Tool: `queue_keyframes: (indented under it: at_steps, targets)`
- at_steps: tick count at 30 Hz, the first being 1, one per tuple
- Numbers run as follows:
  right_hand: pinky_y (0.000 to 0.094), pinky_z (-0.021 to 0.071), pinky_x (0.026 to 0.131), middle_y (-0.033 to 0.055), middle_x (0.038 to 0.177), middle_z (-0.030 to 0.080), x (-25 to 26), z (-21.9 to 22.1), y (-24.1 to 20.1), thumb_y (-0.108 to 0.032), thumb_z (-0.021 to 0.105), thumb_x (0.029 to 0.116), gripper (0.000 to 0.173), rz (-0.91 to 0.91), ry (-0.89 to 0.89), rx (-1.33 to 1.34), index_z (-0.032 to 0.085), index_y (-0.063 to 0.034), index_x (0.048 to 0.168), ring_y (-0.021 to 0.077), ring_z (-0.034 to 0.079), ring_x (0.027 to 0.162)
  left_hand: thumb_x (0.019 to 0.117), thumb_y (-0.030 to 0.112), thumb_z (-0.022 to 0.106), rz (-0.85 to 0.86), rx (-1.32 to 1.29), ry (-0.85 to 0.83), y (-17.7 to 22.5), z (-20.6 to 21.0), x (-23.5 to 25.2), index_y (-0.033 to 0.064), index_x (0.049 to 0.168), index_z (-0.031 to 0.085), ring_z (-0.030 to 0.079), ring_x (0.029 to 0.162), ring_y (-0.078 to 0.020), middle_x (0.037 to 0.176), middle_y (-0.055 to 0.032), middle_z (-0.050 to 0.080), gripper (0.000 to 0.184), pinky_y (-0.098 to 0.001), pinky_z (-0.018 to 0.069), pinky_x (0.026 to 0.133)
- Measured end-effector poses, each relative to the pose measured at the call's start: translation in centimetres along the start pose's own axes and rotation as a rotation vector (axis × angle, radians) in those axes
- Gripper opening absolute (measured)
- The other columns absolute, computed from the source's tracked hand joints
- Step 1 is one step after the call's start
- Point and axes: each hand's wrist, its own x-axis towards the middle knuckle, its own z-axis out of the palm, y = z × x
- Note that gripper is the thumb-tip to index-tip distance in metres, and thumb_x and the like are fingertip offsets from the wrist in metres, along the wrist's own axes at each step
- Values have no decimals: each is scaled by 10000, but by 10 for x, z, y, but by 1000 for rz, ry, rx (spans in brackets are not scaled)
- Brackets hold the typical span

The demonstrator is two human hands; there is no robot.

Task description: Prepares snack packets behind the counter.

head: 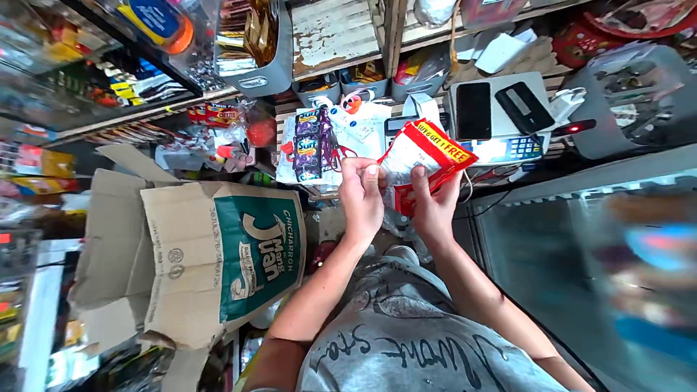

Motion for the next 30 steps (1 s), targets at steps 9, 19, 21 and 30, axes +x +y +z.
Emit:
queue_keyframes:
  at_steps: [9, 19, 21, 30]
  targets:
    - [359, 615, 855, 3, 1184, 662, -1, -19, 4, 61, 752, 743, 941, 288, -376, 444, 232, -239, 1468, 150, 693, 1028, 1022, 12, 543, 150, 21, -163, 15, -5, 0, 22, 1075, 559, 651, 702, -128, 853, -74, 653, 56, -258, 580, 613]
    - [416, 602, 905, 28, 1287, 606, -1, -16, 3, 100, 621, 793, 942, 266, -368, 514, 144, -263, 1521, 197, 666, 1125, 1096, 107, 403, -84, -160, -2, 16, -12, 6, 94, 1142, 485, 656, 656, -105, 892, -26, 636, 96, -263, 596, 577]
    - [391, 608, 879, 16, 1233, 647, -1, -14, 7, -56, 706, 822, 842, 289, -336, 559, 242, -259, 1494, 172, 683, 1075, 1097, 150, 409, -16, -125, -90, 19, -11, 3, 105, 1153, 481, 632, 630, -121, 863, -41, 615, 102, -266, 581, 554]
    - [399, 618, 848, 19, 1160, 661, -10, -6, 6, -283, 625, 1003, 645, 310, -117, 454, 236, -254, 1517, 170, 697, 1016, 1092, 117, 433, -17, -135, -148, 33, -16, 2, 85, 1133, 477, 638, 573, -158, 799, -73, 628, 68, -283, 582, 513]
